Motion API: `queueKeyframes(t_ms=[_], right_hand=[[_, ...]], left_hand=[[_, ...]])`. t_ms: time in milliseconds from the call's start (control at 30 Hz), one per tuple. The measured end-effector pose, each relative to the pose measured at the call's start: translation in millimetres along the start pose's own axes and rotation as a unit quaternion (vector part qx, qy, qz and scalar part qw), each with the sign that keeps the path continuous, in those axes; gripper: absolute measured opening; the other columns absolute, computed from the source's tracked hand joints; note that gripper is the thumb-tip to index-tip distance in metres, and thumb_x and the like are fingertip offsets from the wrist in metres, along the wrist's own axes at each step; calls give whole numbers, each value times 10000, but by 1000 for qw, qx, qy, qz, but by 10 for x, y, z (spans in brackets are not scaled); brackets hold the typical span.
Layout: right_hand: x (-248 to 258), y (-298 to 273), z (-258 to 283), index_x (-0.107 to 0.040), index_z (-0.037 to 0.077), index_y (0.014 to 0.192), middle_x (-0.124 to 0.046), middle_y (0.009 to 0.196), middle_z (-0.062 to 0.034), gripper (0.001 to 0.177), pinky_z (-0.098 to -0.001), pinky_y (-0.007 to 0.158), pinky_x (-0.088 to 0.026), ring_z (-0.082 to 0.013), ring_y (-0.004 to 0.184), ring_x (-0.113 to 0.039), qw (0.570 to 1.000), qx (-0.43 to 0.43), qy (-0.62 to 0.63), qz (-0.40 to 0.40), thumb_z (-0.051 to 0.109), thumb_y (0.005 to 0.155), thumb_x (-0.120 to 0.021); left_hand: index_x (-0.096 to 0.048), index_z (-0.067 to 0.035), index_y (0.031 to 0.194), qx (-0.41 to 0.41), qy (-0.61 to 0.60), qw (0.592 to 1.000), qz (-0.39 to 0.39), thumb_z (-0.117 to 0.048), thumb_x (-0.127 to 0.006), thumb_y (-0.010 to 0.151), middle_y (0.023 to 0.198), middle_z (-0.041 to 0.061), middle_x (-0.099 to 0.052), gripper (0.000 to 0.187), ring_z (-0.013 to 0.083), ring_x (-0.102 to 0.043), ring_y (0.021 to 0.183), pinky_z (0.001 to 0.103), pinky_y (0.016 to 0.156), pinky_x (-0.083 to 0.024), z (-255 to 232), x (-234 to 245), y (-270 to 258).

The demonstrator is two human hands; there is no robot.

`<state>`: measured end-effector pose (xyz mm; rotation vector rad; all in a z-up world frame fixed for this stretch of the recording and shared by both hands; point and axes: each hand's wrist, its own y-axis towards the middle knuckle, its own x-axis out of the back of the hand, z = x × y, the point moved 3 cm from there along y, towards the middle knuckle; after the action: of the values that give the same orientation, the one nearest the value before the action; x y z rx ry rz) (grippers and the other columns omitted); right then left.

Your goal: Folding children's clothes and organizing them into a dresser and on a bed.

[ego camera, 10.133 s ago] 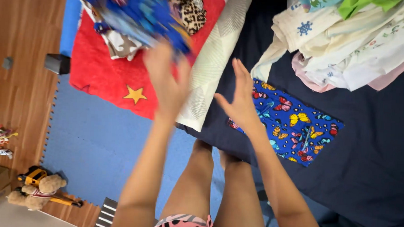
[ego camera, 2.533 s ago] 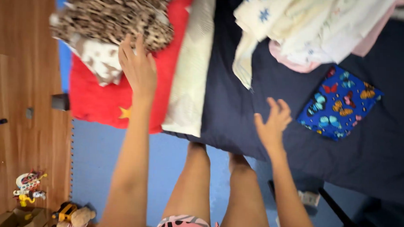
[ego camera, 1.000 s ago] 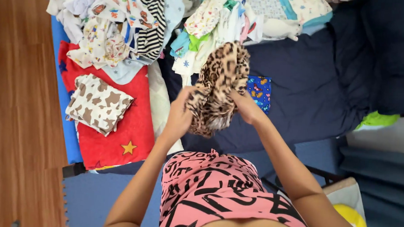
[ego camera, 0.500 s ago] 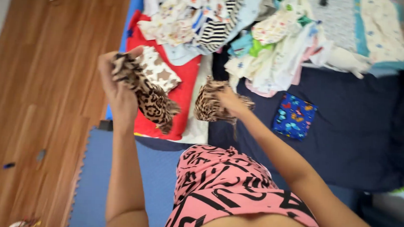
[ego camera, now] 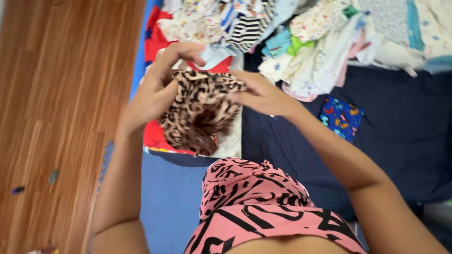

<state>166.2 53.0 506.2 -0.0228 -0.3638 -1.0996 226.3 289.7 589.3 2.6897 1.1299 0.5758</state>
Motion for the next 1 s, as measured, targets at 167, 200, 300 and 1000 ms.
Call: queueKeyframes(t_ms=[167,200,300,1000], right_hand=[[576,-910,-383,-612,-1,1181,-612,957,-42,289,-259,757,-473,-91,877,-528,974,-142,-62,-166,252,1053,-669],[683,-1129,-447,-629,-12,1113,-583,897,-39,269,-248,719,-455,-86,831,-502,959,-178,-87,-203,250,1066,-668],[927,-1767,-322,-655,6,1124,-617,931,1,255,-229,738,-472,-52,856,-530,945,-211,-42,-248,247,1043,-656],[1470,-5341,-1315,-647,59,1114,-692,1045,-7,107,-284,866,-556,-104,955,-663,729,-280,294,-552,137,1040,-647]], left_hand=[[-575,-10,1230,198,-46,942,268,-115,-655,864,1093,45,-664,389,148,-628,1008,311,909,-501,1683,-1157,-309],[-704,48,1029,216,71,888,400,-146,-682,888,855,83,-738,241,170,-712,812,334,777,-587,1814,-1398,-384],[-735,0,1029,240,-192,856,416,-155,-689,874,871,3,-723,225,102,-654,817,292,757,-561,1363,-1504,64],[-691,3,1063,619,-422,661,42,-558,-397,958,988,134,-752,643,250,-737,850,392,842,-579,2346,-3705,218]])
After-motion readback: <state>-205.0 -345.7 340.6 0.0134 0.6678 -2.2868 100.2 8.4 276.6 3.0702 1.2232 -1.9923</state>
